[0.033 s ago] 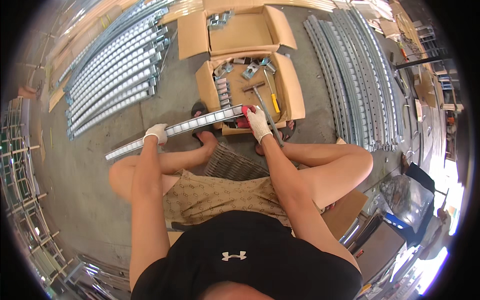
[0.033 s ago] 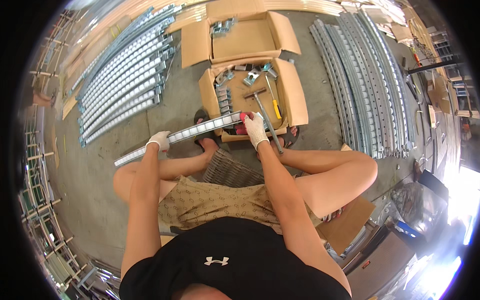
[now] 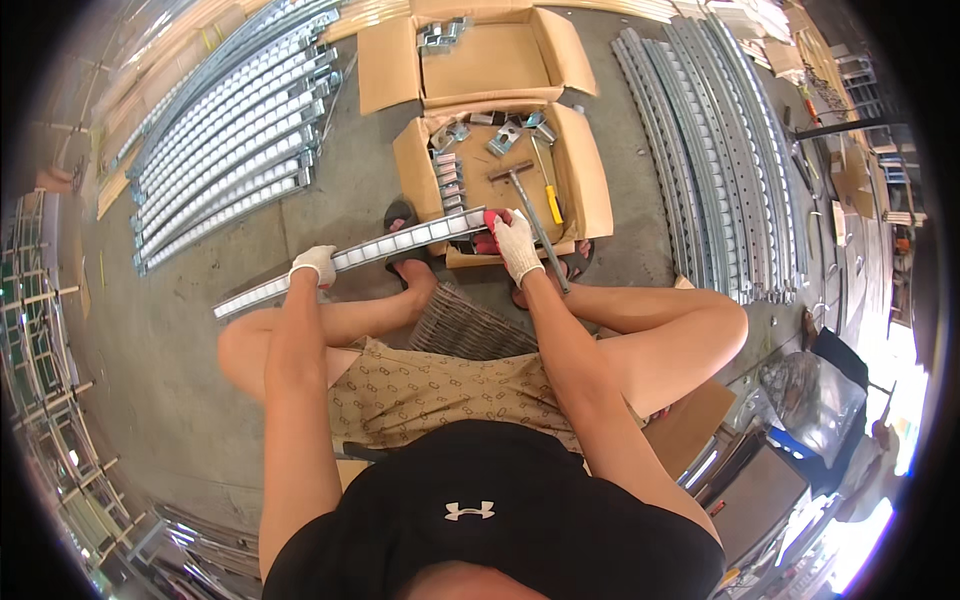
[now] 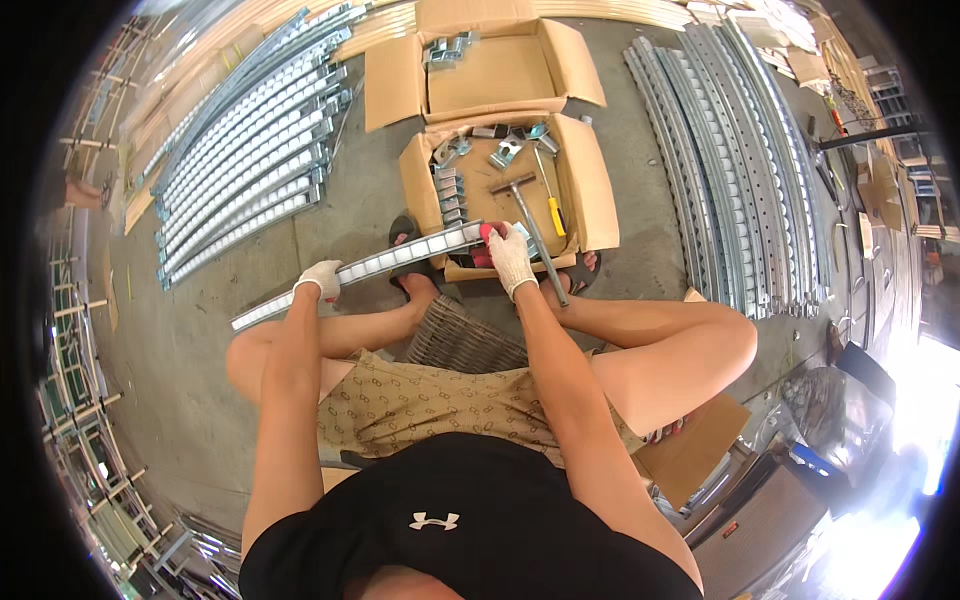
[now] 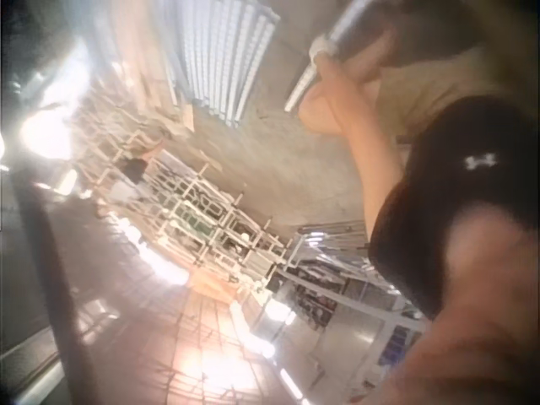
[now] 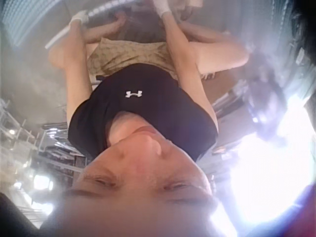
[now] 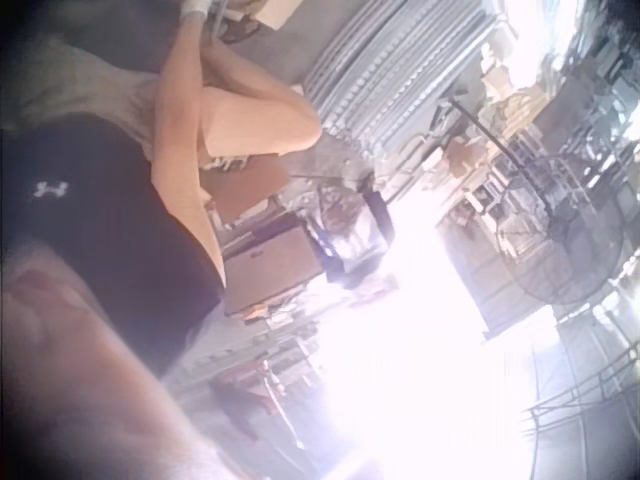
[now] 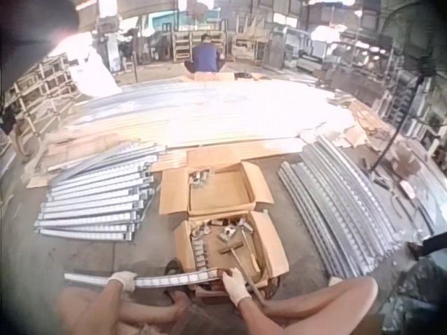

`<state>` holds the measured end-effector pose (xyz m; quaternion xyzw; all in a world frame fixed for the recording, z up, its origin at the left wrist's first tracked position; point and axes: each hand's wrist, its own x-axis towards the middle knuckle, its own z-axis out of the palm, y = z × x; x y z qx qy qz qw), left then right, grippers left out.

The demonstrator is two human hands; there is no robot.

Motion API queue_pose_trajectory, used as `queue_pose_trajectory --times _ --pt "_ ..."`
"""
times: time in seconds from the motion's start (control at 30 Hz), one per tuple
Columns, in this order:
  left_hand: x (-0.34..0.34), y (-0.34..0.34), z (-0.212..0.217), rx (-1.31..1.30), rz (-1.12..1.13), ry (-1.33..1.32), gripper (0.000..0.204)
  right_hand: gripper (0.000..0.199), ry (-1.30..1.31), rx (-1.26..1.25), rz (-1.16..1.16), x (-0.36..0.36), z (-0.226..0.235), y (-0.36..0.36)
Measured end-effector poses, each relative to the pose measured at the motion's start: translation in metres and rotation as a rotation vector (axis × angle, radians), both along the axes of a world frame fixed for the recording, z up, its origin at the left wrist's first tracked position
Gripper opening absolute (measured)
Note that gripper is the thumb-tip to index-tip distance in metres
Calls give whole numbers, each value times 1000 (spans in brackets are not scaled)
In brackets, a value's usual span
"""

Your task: The person assembles metal conveyor rails by fitting small rollers into a long metal frame and securing them using a hammer and a metal rod tool while sitting on a workshop floor.

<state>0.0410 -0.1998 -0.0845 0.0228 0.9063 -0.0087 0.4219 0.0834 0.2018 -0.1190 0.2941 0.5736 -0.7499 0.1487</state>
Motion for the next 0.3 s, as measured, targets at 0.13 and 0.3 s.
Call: queue_pose_trajectory --times 0.13,0.3 --pt "-3 -1 -12 -35 10 -52 76 33 107 302 97 -7 -25 -6" --pt "-16 72 41 296 -57 250 89 37 26 388 229 -9 -64 11"
